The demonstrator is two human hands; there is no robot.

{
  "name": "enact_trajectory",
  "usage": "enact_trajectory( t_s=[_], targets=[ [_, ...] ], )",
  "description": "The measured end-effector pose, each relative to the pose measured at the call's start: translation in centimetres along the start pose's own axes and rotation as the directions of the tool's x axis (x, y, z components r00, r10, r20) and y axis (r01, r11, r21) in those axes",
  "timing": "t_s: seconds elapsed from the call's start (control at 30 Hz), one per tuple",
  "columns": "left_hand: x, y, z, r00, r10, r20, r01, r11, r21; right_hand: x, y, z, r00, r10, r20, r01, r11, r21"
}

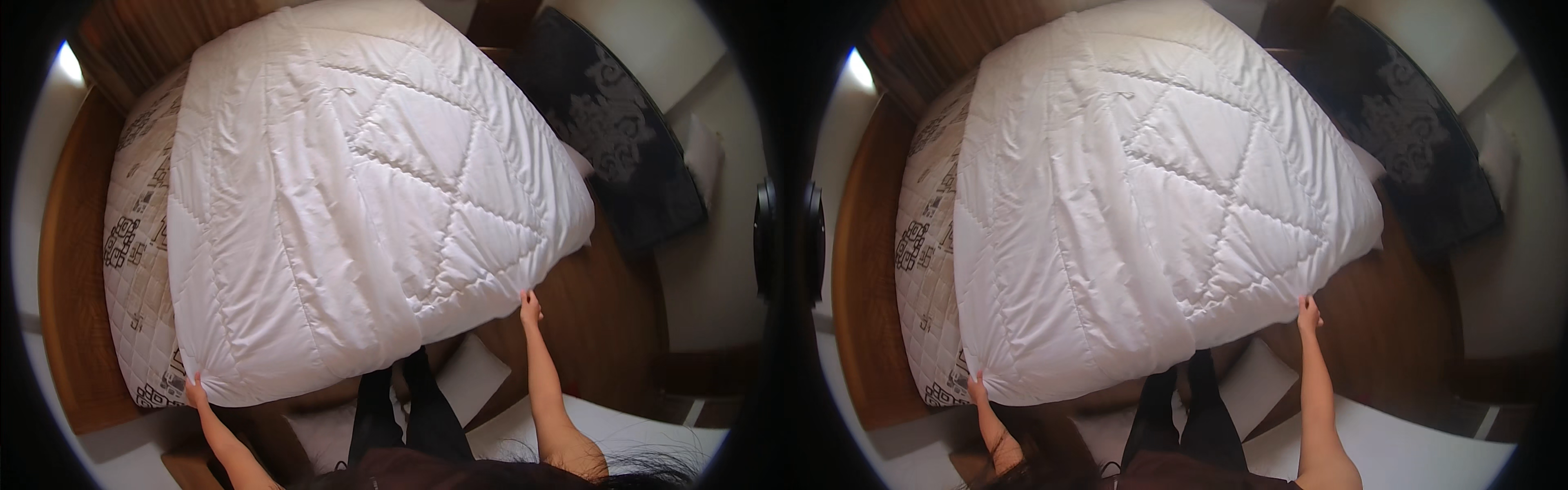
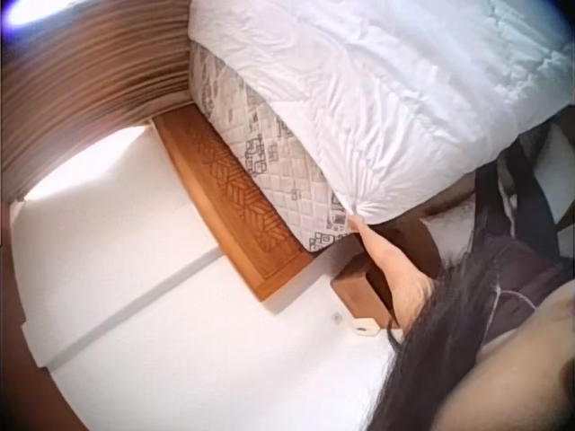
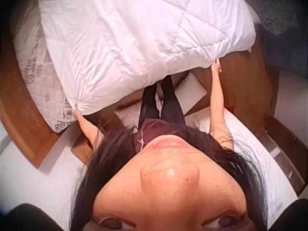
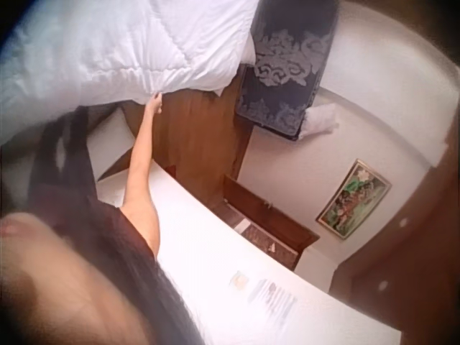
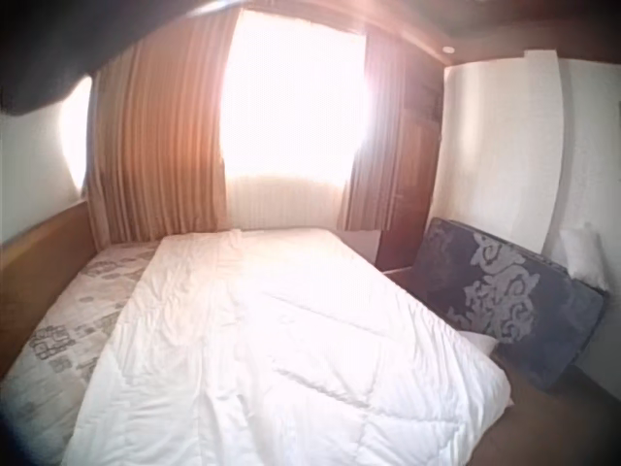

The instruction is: The person spreads a white quilt over a mattress, then retrieves several white pillows from the floor and places them at the head of the bed. The person adjusts the quilt and pillows to complete the bed arrangement.

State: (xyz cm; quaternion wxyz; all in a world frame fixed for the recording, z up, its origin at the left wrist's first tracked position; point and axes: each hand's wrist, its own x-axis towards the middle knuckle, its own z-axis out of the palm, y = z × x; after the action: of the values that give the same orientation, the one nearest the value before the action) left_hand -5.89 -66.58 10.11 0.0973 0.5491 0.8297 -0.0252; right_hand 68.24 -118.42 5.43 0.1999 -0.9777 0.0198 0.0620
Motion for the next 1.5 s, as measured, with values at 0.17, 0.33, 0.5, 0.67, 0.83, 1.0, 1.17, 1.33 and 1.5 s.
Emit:
enact_trajectory(
  t_s=[0.17, 0.33, 0.5, 0.67, 0.83, 1.0, 1.17, 1.33, 1.5],
  targets=[
    [3.5, 1.0, 2.5, 0.903, -0.42, -0.09, 0.43, 0.885, 0.18, -1.9, -3.4, -0.6, 0.994, -0.108, 0.021, 0.108, 0.994, -0.014],
    [-3.2, 11.0, 4.8, 0.813, 0.286, -0.507, -0.211, 0.956, 0.202, -4.8, -10.8, -0.2, 0.78, -0.579, -0.238, 0.57, 0.814, -0.115],
    [-18.0, 22.4, 5.8, 0.348, 0.937, 0.032, -0.935, 0.35, -0.054, -4.6, -14.9, 3.8, 0.817, -0.572, 0.071, 0.573, 0.793, -0.205],
    [-22.3, 25.7, 6.8, 0.331, 0.943, 0.017, -0.941, 0.332, -0.067, -1.8, -15.9, 3.0, 0.855, -0.514, 0.07, 0.518, 0.837, -0.174],
    [-15.1, 27.0, 6.7, 0.554, 0.822, -0.136, -0.831, 0.556, -0.026, -2.3, -14.0, 3.2, 0.901, -0.416, -0.122, 0.424, 0.905, 0.039],
    [-8.9, 24.8, 8.5, 0.724, 0.689, -0.028, -0.659, 0.704, 0.263, -6.4, -13.7, 4.6, 0.928, -0.357, -0.105, 0.36, 0.933, 0.011],
    [-11.0, 20.0, 10.3, 0.873, 0.455, -0.177, -0.391, 0.868, 0.307, -9.8, -5.6, 9.2, 0.869, 0.328, -0.369, -0.15, 0.888, 0.435],
    [-16.8, 9.1, 9.0, 0.935, 0.326, 0.139, -0.346, 0.755, 0.557, -20.5, 3.8, 13.4, 0.857, 0.513, 0.041, -0.486, 0.781, 0.391],
    [-19.0, 10.2, 12.7, 0.159, -0.45, 0.878, 0.921, 0.388, 0.032, -29.2, 12.8, 13.8, 0.59, 0.763, 0.262, -0.803, 0.522, 0.287]
  ],
)
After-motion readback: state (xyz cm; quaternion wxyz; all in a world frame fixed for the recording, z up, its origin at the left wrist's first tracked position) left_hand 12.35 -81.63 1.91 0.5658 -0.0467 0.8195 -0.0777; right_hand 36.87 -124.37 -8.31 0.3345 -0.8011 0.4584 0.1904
